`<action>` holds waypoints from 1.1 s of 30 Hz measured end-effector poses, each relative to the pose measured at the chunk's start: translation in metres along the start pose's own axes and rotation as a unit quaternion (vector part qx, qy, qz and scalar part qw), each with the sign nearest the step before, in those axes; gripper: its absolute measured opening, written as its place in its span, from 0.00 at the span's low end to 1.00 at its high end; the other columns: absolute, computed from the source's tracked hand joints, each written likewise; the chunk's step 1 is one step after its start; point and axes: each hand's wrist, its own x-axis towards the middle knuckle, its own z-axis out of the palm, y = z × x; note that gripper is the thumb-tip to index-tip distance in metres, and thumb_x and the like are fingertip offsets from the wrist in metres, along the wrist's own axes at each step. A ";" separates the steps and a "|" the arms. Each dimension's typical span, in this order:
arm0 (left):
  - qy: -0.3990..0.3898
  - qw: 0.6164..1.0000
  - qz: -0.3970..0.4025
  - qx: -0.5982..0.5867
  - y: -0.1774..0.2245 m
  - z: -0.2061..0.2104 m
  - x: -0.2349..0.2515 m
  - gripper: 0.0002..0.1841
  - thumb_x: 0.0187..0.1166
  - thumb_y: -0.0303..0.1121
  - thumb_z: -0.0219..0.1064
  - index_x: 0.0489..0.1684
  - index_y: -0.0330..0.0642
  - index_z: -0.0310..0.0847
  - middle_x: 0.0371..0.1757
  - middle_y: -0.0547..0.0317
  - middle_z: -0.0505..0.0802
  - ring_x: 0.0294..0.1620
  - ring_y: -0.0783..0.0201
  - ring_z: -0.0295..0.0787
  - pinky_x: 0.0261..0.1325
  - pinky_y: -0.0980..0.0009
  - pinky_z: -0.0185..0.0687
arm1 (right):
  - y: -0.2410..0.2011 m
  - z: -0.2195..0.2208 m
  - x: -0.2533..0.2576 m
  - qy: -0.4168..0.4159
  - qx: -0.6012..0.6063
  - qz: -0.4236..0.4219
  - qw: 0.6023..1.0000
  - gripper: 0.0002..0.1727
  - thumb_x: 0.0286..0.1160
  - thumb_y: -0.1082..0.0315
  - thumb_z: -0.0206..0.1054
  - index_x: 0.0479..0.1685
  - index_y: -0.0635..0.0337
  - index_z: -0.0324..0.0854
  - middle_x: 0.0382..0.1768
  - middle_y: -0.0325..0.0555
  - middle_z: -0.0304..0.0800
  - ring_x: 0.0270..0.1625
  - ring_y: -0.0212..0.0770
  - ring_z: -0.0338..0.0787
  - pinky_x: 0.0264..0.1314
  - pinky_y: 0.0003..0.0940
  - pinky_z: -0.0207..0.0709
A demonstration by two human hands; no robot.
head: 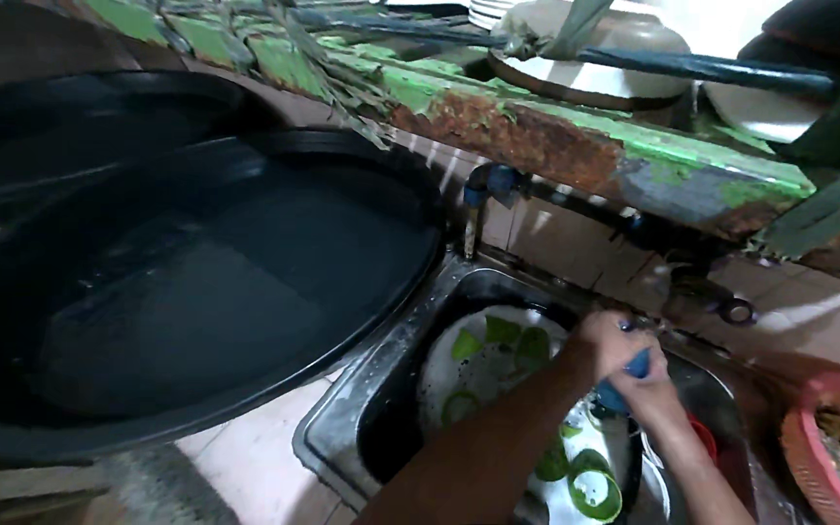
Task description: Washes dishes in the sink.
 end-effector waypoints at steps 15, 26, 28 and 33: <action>-0.012 0.989 -0.060 -0.135 0.013 -0.014 -0.017 0.17 0.83 0.41 0.69 0.55 0.34 0.85 0.47 0.47 0.90 0.44 0.60 0.83 0.50 0.59 0.81 | 0.012 -0.017 -0.019 -0.198 0.410 0.094 0.885 0.51 0.52 0.52 0.88 0.80 0.48 0.62 0.56 0.62 0.89 0.49 0.62 0.95 0.44 0.60 0.92; -0.074 0.988 0.052 0.128 -0.032 -0.098 -0.072 0.13 0.87 0.33 0.64 0.59 0.33 0.86 0.63 0.44 0.89 0.63 0.55 0.86 0.69 0.55 0.81 | -0.005 0.012 -0.010 0.014 0.066 -0.026 0.997 0.65 0.36 0.66 0.85 0.88 0.54 0.50 0.64 0.47 0.85 0.59 0.36 0.91 0.56 0.35 0.90; -0.198 0.961 0.004 0.192 -0.063 -0.104 -0.095 0.16 0.86 0.35 0.65 0.61 0.32 0.86 0.62 0.40 0.90 0.64 0.49 0.87 0.71 0.48 0.79 | 0.003 0.012 -0.003 0.025 0.056 -0.027 0.998 0.66 0.38 0.69 0.86 0.89 0.53 0.47 0.67 0.49 0.83 0.63 0.37 0.89 0.61 0.37 0.89; -0.310 0.898 0.013 0.311 -0.150 -0.057 -0.157 0.32 0.74 0.34 0.77 0.81 0.41 0.74 0.81 0.42 0.78 0.82 0.41 0.73 0.81 0.40 0.70 | 0.010 0.015 0.010 0.054 -0.028 -0.001 0.998 0.65 0.42 0.78 0.85 0.90 0.58 0.47 0.73 0.59 0.76 0.69 0.46 0.84 0.68 0.46 0.83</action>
